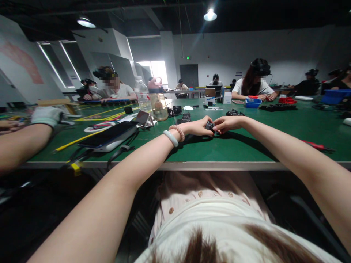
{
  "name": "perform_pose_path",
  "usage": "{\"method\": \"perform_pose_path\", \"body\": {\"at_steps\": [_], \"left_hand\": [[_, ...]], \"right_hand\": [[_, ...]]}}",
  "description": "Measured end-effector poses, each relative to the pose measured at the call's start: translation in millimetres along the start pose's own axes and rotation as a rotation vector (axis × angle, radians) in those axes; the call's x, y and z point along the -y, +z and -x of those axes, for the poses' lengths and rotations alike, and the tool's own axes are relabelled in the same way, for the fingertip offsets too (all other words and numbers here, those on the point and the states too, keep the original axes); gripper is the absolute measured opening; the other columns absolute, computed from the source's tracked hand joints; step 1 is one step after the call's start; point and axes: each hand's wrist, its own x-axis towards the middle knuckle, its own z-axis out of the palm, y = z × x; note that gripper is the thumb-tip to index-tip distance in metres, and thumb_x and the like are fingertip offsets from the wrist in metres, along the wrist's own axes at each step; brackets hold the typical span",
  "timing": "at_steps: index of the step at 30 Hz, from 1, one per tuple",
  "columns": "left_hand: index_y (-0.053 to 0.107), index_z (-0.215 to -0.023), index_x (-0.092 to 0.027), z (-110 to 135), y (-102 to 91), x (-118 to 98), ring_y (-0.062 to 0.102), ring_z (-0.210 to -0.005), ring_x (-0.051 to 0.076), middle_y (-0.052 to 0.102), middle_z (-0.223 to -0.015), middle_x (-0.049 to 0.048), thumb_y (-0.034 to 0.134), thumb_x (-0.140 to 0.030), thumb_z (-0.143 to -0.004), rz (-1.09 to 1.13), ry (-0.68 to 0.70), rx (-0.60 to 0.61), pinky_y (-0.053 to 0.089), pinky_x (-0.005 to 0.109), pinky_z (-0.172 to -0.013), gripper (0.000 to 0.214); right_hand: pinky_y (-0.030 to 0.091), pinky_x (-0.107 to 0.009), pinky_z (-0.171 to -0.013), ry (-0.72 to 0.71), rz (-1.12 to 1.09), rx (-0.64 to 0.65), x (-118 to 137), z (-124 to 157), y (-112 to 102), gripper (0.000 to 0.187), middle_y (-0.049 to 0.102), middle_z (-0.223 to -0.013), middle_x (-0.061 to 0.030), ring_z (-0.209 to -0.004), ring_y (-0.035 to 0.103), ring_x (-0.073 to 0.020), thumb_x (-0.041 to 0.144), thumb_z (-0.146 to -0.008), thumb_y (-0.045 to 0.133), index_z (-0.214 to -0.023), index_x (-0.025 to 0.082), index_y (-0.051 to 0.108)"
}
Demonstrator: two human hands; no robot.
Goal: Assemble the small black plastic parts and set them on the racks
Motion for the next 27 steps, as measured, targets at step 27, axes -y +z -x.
{"method": "perform_pose_path", "body": {"at_steps": [27], "left_hand": [[0.03, -0.108, -0.018, 0.0, 0.7, 2.3, 0.047, -0.082, 0.016, 0.049, -0.095, 0.0028, 0.051, -0.043, -0.059, -0.01, 0.006, -0.005, 0.037, 0.026, -0.069, 0.059]], "right_hand": [[0.035, -0.02, -0.051, -0.014, -0.126, 0.008, -7.9, -4.0, -4.1, 0.031, 0.052, -0.059, -0.0004, -0.054, 0.048, -0.0065, 0.041, -0.067, 0.058, -0.072, 0.01, 0.051]]}}
